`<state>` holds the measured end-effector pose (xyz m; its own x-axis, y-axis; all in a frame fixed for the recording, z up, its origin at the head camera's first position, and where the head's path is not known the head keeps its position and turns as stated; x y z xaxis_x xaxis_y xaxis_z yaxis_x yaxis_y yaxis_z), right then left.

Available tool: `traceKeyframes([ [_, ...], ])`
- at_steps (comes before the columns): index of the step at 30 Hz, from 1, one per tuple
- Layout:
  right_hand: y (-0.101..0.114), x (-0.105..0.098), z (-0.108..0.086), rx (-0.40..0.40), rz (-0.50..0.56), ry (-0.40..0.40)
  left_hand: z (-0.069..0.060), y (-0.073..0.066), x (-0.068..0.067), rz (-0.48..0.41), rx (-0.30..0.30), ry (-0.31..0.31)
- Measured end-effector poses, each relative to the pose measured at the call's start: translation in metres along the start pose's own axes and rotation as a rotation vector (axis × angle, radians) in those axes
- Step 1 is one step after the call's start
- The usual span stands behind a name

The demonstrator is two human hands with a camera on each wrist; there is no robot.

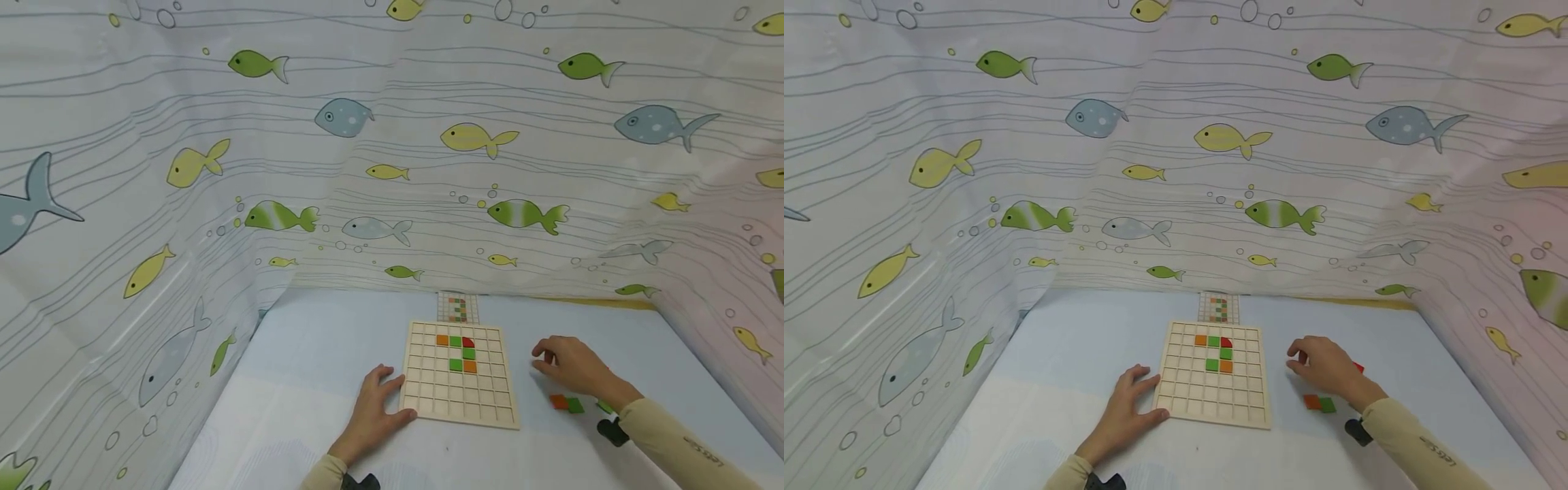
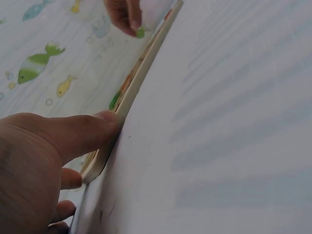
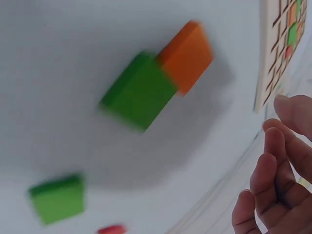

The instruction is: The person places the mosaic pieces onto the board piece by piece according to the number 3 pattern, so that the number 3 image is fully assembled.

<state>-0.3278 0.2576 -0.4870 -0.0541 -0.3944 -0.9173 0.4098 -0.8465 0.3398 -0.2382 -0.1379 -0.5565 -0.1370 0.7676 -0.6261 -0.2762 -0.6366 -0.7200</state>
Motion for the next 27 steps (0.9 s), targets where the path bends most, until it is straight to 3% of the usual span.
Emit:
traceKeyframes([
  [6, -0.036, -0.023, -0.027, 0.032, -0.032, 0.007, -0.001, 0.0, -0.001, 0.004, 0.005, -0.005],
  [12, -0.061, -0.031, -0.051, 0.095, -0.052, 0.057, -0.001, -0.002, -0.002, 0.001, 0.005, -0.012],
  [21, -0.075, -0.031, -0.074, 0.189, -0.035, 0.112, -0.002, -0.003, -0.001, 0.007, 0.023, -0.026],
  [27, -0.076, -0.028, -0.085, 0.142, -0.088, 0.078, -0.001, 0.0, 0.0, 0.002, -0.001, -0.021],
])
Point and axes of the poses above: each hand's wrist, its own z-axis towards the middle knuckle, its own x-axis out of the palm, y = z × x, the point moved 3 cm from there along z, towards the middle knuckle, and after that the axes turned 8 degrees about -y, right-handed, at the moved point
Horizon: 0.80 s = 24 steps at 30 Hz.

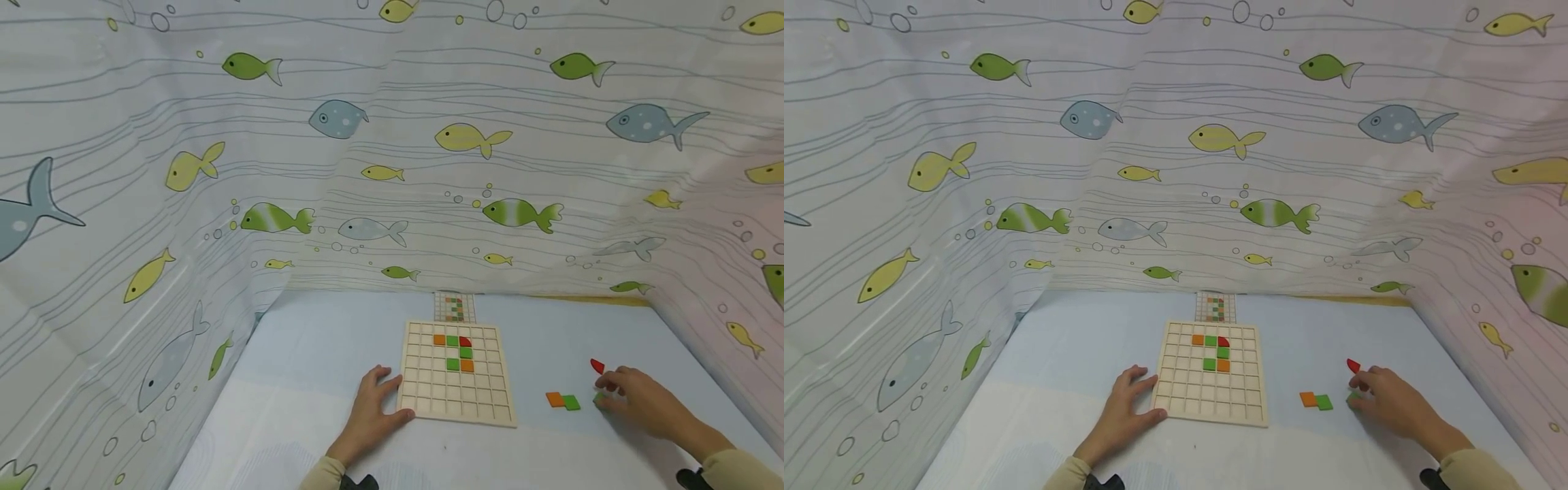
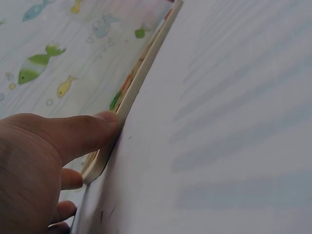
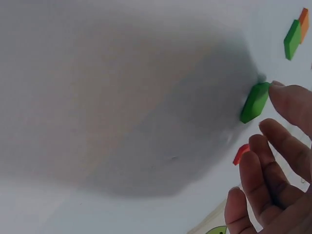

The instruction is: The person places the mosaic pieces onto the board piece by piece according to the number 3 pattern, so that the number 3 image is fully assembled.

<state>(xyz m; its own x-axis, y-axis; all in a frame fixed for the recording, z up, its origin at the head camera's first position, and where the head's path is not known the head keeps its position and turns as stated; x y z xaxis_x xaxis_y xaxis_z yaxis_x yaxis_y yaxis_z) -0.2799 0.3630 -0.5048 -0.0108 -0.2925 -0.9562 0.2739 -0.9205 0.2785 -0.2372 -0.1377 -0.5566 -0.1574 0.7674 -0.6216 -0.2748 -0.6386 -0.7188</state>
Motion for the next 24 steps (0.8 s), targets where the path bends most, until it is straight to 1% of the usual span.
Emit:
traceKeyframes([
  [3, -0.002, 0.003, -0.005, 0.0, -0.034, -0.013, 0.0, -0.001, 0.0, 0.003, -0.003, 0.002],
  [4, -0.003, 0.004, -0.006, 0.012, -0.036, -0.008, 0.0, -0.001, 0.0, 0.005, -0.003, 0.002],
  [9, -0.008, 0.008, -0.007, 0.082, 0.004, 0.047, -0.001, -0.003, -0.001, 0.014, 0.011, 0.0],
  [10, -0.008, 0.009, -0.006, 0.095, 0.012, 0.054, -0.001, -0.003, -0.001, 0.013, 0.002, 0.004],
  [16, -0.007, 0.012, -0.007, 0.115, 0.033, 0.068, 0.0, -0.002, -0.002, -0.003, -0.021, 0.017],
  [18, -0.006, 0.013, -0.009, 0.125, 0.039, 0.072, 0.0, -0.001, -0.002, -0.006, -0.021, 0.021],
  [21, -0.007, 0.014, -0.012, 0.133, 0.059, 0.065, 0.0, -0.001, -0.002, -0.006, -0.018, 0.022],
  [24, -0.009, 0.012, -0.016, 0.147, 0.065, 0.036, 0.0, -0.001, -0.002, -0.008, -0.017, 0.022],
])
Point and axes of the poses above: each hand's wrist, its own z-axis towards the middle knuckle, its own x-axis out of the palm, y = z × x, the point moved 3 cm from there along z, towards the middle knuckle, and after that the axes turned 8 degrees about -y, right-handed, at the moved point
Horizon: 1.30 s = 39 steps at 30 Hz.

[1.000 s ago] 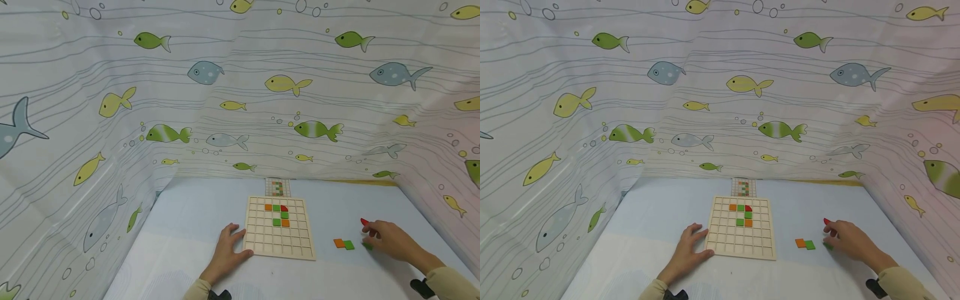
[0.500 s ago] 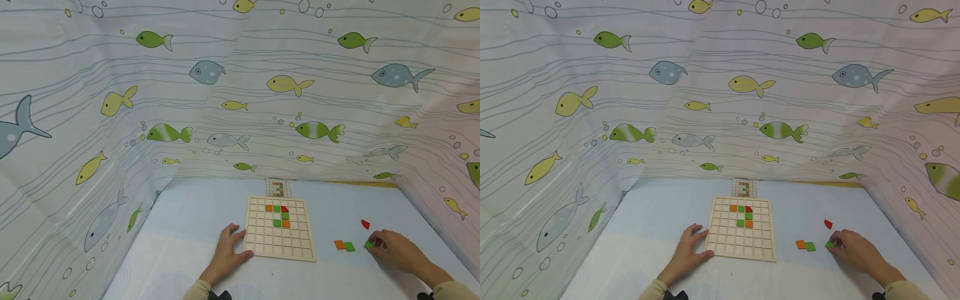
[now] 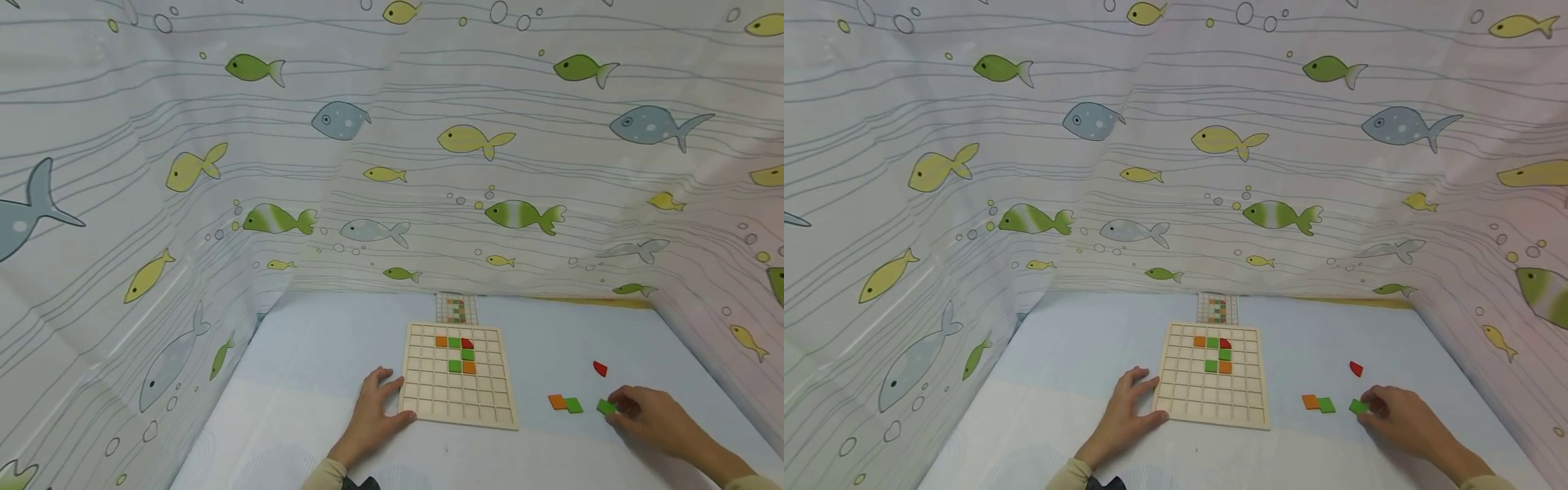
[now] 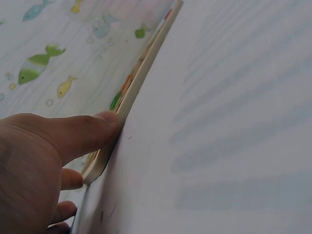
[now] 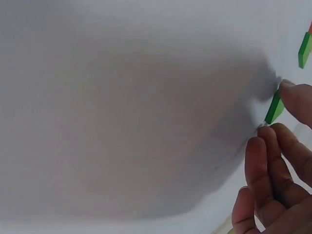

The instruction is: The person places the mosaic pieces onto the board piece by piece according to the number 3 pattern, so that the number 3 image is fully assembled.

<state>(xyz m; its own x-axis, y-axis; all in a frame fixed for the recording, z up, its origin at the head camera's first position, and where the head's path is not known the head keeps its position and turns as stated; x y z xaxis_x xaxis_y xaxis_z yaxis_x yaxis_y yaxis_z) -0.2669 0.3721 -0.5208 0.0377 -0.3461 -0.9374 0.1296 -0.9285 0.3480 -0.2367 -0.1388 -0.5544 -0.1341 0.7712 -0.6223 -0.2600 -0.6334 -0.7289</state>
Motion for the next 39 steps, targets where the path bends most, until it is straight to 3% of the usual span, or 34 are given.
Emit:
traceKeyframes([
  [8, -0.004, 0.0, -0.006, -0.059, 0.025, -0.064, -0.001, -0.002, 0.0, 0.002, -0.002, 0.0],
  [16, -0.006, 0.01, -0.003, -0.037, -0.001, -0.034, -0.001, -0.001, 0.002, 0.01, 0.001, -0.003],
  [22, -0.001, 0.015, -0.001, -0.082, -0.038, -0.059, 0.0, 0.001, 0.002, 0.009, 0.008, -0.006],
  [28, 0.019, 0.014, 0.0, -0.157, 0.004, -0.11, -0.001, 0.001, 0.002, 0.002, 0.01, -0.003],
  [39, 0.088, 0.016, 0.019, -0.196, 0.062, -0.07, -0.002, -0.001, 0.001, 0.002, 0.018, -0.012],
])
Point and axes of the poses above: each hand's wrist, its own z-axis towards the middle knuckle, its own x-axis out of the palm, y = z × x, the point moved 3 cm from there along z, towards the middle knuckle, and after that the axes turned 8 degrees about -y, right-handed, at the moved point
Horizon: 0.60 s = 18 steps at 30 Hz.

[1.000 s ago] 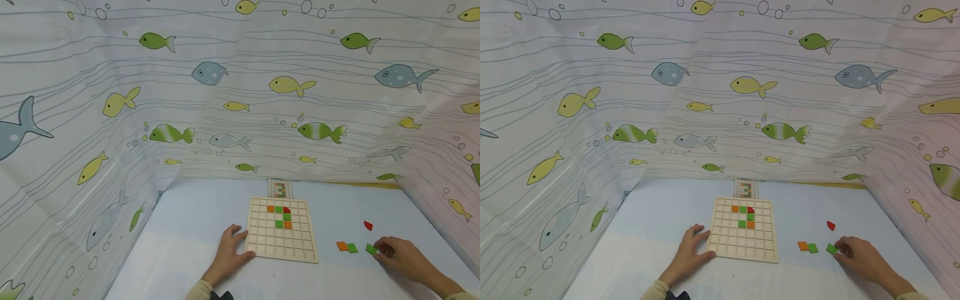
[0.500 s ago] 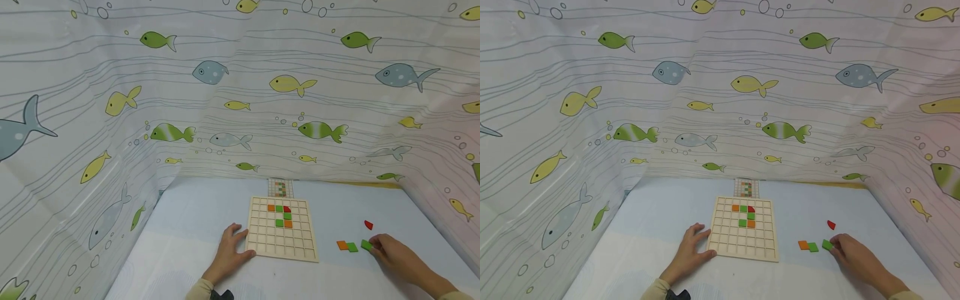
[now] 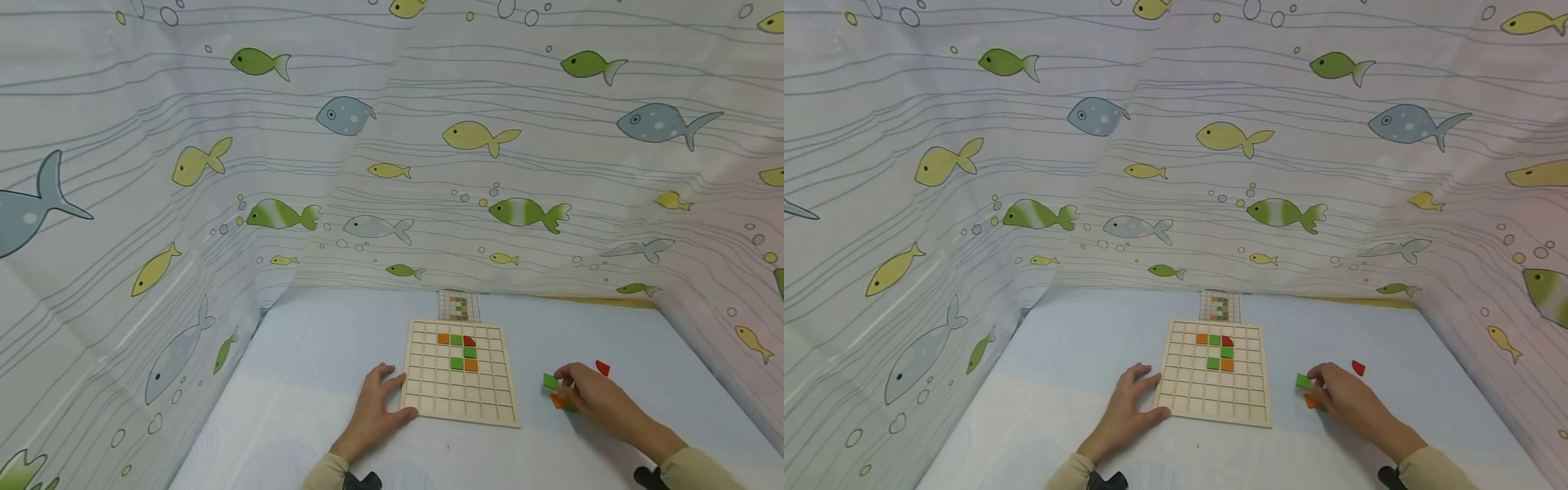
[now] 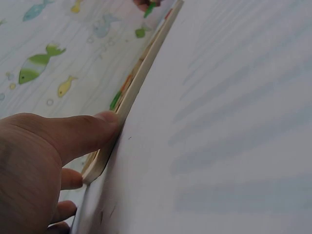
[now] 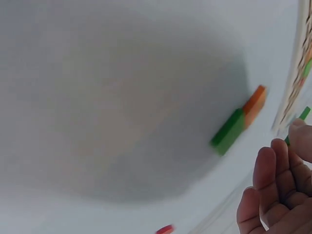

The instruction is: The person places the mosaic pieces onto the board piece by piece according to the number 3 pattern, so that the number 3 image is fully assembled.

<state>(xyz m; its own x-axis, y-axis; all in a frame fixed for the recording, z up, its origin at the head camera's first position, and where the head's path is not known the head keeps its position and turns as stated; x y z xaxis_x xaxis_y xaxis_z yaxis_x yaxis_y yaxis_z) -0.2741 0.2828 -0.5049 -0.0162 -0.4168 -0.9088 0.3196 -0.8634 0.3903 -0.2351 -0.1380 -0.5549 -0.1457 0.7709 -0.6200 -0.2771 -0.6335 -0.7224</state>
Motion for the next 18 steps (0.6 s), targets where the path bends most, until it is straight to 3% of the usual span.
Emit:
traceKeyframes([
  [9, 0.044, 0.023, 0.031, -0.13, -0.032, -0.035, 0.001, 0.002, -0.001, -0.009, 0.0, 0.003],
  [18, 0.079, 0.046, 0.05, -0.157, 0.015, 0.031, 0.0, 0.0, 0.0, -0.011, 0.015, 0.003],
])
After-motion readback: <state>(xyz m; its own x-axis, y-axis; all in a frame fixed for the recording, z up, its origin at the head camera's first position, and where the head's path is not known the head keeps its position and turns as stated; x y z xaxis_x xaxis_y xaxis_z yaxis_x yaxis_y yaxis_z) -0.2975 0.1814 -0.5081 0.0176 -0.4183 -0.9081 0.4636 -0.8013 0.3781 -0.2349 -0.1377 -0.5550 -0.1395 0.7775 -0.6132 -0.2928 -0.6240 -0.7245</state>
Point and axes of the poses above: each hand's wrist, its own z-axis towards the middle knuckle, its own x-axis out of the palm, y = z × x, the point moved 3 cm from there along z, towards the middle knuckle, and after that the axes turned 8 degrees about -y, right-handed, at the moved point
